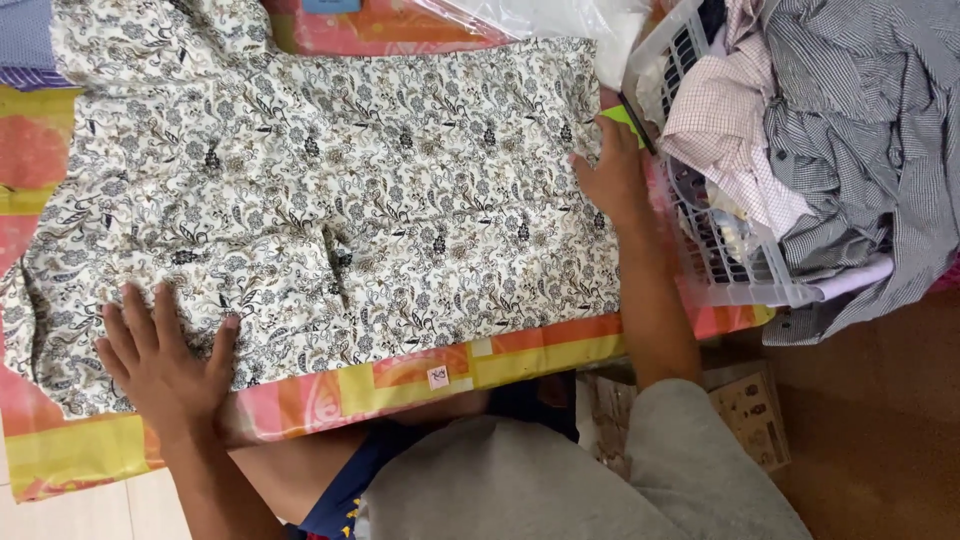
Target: Folding a patterned shirt and placing it into a plastic bag for packaging.
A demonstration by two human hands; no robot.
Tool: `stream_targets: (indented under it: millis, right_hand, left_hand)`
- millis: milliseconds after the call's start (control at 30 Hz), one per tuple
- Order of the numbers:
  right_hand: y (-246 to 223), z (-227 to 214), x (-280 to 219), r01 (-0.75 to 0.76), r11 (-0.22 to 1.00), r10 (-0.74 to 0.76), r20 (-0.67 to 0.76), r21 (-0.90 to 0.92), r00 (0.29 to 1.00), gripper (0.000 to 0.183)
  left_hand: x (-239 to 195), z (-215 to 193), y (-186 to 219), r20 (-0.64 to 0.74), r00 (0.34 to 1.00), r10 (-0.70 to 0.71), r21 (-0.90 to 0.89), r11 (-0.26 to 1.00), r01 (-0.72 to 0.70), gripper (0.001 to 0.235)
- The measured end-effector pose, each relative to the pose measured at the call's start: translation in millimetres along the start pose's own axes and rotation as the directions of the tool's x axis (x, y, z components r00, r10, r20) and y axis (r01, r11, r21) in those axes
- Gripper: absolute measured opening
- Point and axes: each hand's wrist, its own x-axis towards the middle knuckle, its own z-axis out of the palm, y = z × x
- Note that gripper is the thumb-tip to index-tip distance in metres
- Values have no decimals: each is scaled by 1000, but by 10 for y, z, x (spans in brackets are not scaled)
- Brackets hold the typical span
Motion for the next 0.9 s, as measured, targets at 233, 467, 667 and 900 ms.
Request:
stream_targets:
  millis: [233, 467, 667, 900]
  right_hand:
    - [11, 39, -30, 65, 996, -64, -9, 68, 998, 60]
    - [-103, 23, 28, -29, 996, 23, -66, -83, 998, 62]
    - [-778, -291, 33, -176, 981, 173, -42, -79, 984, 62]
    - [-293, -44, 924, 279, 948, -301, -142, -153, 943, 55]
  left_hand:
    - [29, -61, 56, 70, 995, -68, -66, 995, 72, 82]
    - [46, -84, 77, 91, 992, -92, -92, 991, 100, 82]
    - [42, -55, 56, 94, 991, -96, -74, 992, 103, 84]
    - [165, -274, 193, 324, 925, -200, -104, 964, 245, 91]
